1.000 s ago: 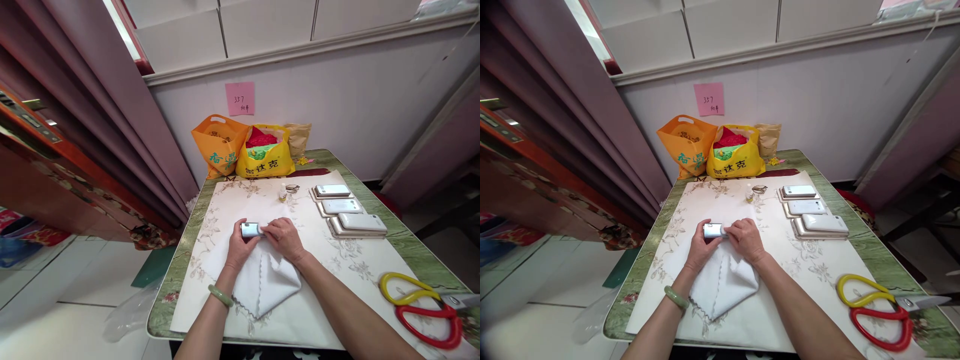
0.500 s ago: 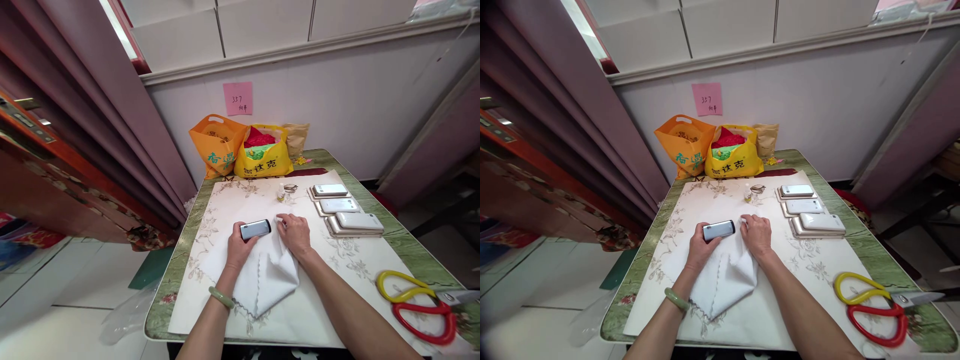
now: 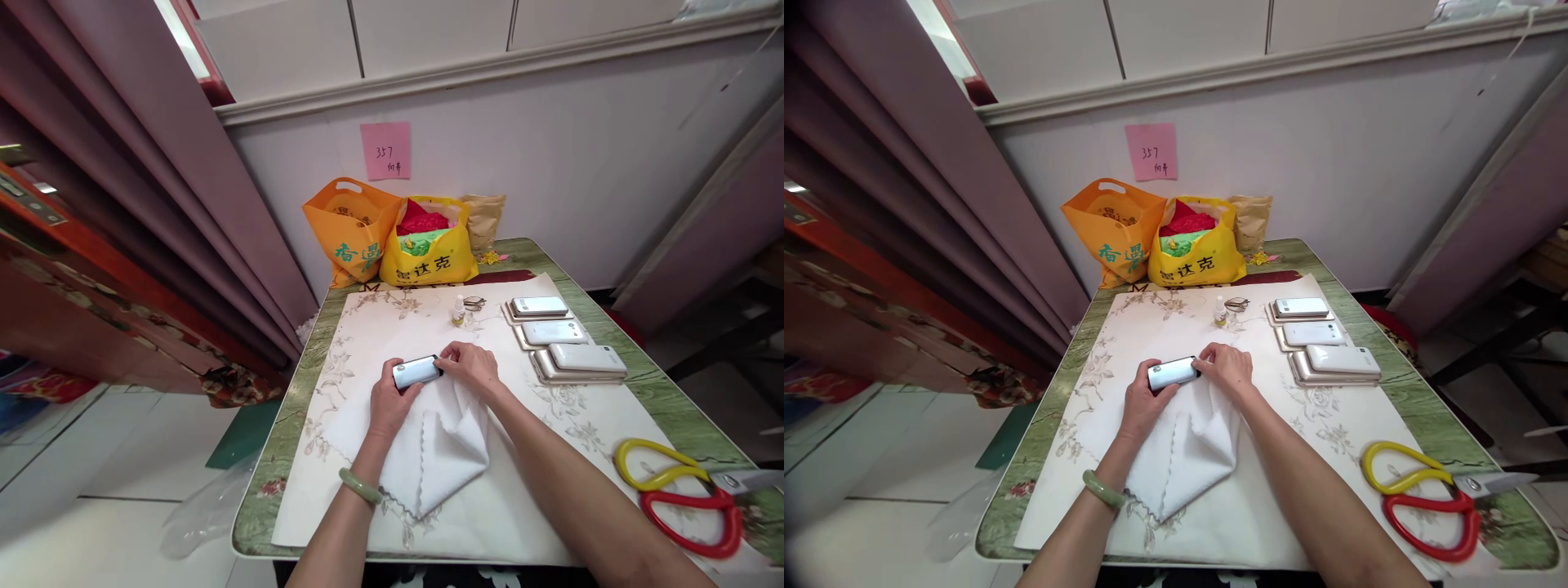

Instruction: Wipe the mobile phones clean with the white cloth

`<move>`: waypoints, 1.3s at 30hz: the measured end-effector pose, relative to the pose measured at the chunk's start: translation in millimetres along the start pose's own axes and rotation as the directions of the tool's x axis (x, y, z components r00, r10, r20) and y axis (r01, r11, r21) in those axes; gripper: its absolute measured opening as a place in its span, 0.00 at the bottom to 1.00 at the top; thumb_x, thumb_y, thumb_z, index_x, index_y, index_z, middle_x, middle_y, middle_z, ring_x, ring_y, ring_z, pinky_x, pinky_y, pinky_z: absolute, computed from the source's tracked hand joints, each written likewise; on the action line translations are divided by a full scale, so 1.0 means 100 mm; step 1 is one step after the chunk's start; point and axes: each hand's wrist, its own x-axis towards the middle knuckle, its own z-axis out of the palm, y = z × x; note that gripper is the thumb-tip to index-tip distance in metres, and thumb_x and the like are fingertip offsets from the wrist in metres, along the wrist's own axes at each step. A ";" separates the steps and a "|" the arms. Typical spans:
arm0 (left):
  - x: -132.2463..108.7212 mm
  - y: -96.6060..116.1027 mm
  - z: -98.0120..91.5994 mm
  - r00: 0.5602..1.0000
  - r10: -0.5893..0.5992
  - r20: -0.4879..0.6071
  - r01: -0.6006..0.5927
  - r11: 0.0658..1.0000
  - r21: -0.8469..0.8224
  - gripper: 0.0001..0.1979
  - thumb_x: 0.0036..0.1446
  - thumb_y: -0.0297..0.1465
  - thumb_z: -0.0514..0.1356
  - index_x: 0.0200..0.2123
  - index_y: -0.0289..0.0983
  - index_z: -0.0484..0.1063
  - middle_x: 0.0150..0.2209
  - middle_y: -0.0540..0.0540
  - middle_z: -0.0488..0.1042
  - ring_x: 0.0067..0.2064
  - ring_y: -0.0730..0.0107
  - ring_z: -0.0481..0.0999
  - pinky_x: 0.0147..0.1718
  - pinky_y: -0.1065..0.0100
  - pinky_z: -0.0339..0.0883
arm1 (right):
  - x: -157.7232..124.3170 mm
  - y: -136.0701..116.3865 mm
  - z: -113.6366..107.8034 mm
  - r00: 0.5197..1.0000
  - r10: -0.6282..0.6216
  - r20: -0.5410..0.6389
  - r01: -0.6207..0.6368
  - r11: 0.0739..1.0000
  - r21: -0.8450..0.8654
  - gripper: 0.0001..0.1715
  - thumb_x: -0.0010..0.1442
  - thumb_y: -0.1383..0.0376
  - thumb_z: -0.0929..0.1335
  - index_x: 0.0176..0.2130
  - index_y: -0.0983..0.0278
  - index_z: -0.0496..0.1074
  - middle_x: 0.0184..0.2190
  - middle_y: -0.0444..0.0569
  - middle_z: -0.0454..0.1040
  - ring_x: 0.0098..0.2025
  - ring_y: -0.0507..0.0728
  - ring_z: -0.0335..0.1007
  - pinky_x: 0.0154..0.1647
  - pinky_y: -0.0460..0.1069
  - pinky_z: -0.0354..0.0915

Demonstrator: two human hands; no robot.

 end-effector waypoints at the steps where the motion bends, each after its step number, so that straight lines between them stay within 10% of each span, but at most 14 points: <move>1: 0.00 0.00 0.00 1.000 0.000 0.001 0.000 1.000 0.004 0.24 0.47 0.38 0.64 0.48 0.42 0.64 0.34 0.49 0.75 0.32 0.66 0.74 0.34 0.67 0.67 | 0.01 0.00 0.00 1.000 0.007 0.007 -0.007 1.000 0.001 0.09 0.52 0.53 0.71 0.31 0.55 0.77 0.26 0.40 0.75 0.29 0.53 0.68 0.32 0.49 0.51; 17: 0.02 -0.01 -0.01 1.000 0.025 0.009 -0.025 0.999 0.022 0.22 0.48 0.41 0.64 0.45 0.42 0.64 0.35 0.50 0.74 0.32 0.67 0.74 0.33 0.68 0.66 | 0.02 -0.02 0.03 0.999 0.015 0.038 -0.015 1.000 -0.013 0.07 0.52 0.56 0.71 0.29 0.55 0.76 0.26 0.40 0.76 0.30 0.54 0.69 0.37 0.50 0.53; 23: 0.01 -0.03 0.01 0.999 0.040 -0.003 -0.039 0.998 0.050 0.23 0.48 0.41 0.64 0.46 0.42 0.65 0.32 0.50 0.74 0.31 0.66 0.73 0.33 0.67 0.66 | -0.19 0.20 0.12 0.972 -0.199 -0.126 0.210 0.975 0.079 0.10 0.58 0.58 0.67 0.40 0.55 0.76 0.36 0.42 0.78 0.39 0.55 0.72 0.45 0.51 0.56; 30: 0.00 -0.03 0.02 0.998 0.058 -0.005 -0.057 0.997 0.053 0.24 0.49 0.43 0.64 0.47 0.41 0.66 0.33 0.49 0.75 0.32 0.66 0.74 0.33 0.67 0.66 | -0.28 0.34 0.21 0.924 -0.163 -0.347 0.217 0.968 0.123 0.18 0.62 0.60 0.63 0.49 0.62 0.72 0.35 0.48 0.75 0.38 0.56 0.69 0.45 0.50 0.60; 39: -0.02 0.00 -0.03 0.997 0.062 0.041 -0.061 0.998 -0.016 0.29 0.50 0.38 0.62 0.55 0.40 0.58 0.38 0.46 0.74 0.37 0.63 0.75 0.37 0.65 0.67 | -0.34 0.26 0.21 0.817 -0.342 -0.465 0.323 0.938 -0.122 0.11 0.65 0.62 0.64 0.43 0.56 0.76 0.35 0.45 0.75 0.46 0.57 0.67 0.63 0.61 0.40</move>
